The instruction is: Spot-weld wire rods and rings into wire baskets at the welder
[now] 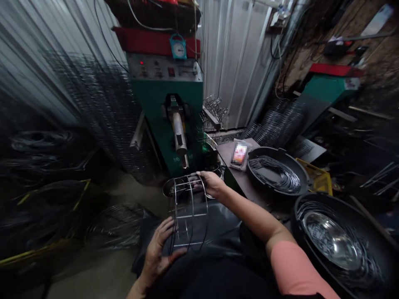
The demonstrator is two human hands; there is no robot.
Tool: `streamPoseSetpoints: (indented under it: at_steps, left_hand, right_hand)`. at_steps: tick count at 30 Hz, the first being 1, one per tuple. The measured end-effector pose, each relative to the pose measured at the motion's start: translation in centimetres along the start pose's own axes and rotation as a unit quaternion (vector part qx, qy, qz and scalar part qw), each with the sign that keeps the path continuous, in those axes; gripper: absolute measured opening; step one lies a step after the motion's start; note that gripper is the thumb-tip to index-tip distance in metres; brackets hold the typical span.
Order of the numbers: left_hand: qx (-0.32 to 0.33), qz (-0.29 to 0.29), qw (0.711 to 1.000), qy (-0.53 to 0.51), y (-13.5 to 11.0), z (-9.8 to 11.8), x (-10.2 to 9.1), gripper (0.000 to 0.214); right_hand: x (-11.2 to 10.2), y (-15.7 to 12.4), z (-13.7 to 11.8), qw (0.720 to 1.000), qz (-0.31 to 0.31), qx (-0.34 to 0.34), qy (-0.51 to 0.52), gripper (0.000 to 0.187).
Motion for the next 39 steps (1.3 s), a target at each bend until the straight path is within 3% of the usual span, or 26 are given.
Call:
streamPoseSetpoints:
  at_steps: [3, 5, 7, 10, 12, 16, 21, 27, 31, 33, 36, 39]
  left_hand:
    - [-0.165, 0.066, 0.977, -0.118, -1.0, -2.0, -0.3, 0.039]
    - [-0.269, 0.113, 0.937, -0.191, -1.8, -3.2, -0.5, 0.041]
    - [-0.331, 0.163, 0.897, -0.244, -2.2, -3.8, -0.8, 0.043]
    - [-0.368, 0.207, 0.849, -0.318, -2.3, -4.2, -0.7, 0.046]
    - [-0.379, 0.223, 0.819, -0.369, -2.1, -4.6, -0.5, 0.047]
    - [-0.386, 0.246, 0.785, -0.417, -1.5, -4.8, -0.2, 0.047]
    - [-0.39, 0.257, 0.779, -0.418, -1.0, -4.3, -0.2, 0.046]
    - [-0.389, 0.272, 0.775, -0.418, -1.1, -4.3, -1.2, 0.042]
    - [-0.399, 0.255, 0.769, -0.43, -0.1, -4.3, -0.7, 0.036]
    - [-0.399, 0.247, 0.764, -0.443, 1.0, -4.3, 0.1, 0.037]
    - [-0.401, 0.237, 0.762, -0.45, 2.9, -4.4, 1.3, 0.04]
    - [-0.41, 0.237, 0.764, -0.438, 4.3, -5.1, 1.8, 0.043]
  right_hand:
    - [-2.2, 0.2, 0.1, 0.997, -0.005, 0.043, -0.068, 0.032]
    - [-5.1, -0.1, -0.6, 0.988, 0.015, 0.032, -0.15, 0.035]
    - [-9.2, -0.8, -1.8, 0.968, 0.065, -0.012, -0.242, 0.028]
    - [-15.0, -2.4, -2.2, 0.918, 0.118, -0.051, -0.374, 0.012]
    - [-17.7, -3.5, -1.0, 0.89, 0.109, -0.039, -0.442, 0.016]
    - [-19.7, -5.0, 2.9, 0.869, 0.022, 0.004, -0.495, 0.028]
    - [-19.0, -5.2, 4.5, 0.857, -0.02, -0.035, -0.515, 0.028]
    - [-16.5, -5.4, 3.4, 0.795, -0.054, -0.147, -0.586, 0.022]
    - [-12.5, -5.8, 1.8, 0.72, -0.034, -0.253, -0.646, 0.019]
    - [-9.8, -5.4, 1.6, 0.695, -0.028, -0.28, -0.662, 0.02]
    - [-6.3, -3.8, 1.9, 0.674, -0.014, -0.282, -0.682, 0.021]
    - [-4.8, -2.1, 1.7, 0.685, 0.021, -0.284, -0.67, 0.018]
Point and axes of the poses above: each hand's wrist, its own y-axis towards the middle knuckle, its own x-axis out of the palm, z = x × y, the point moved 7 cm from there along y, towards the middle knuckle, and after that the axes turned 11 degrees about -y, right-handed, at the moved point
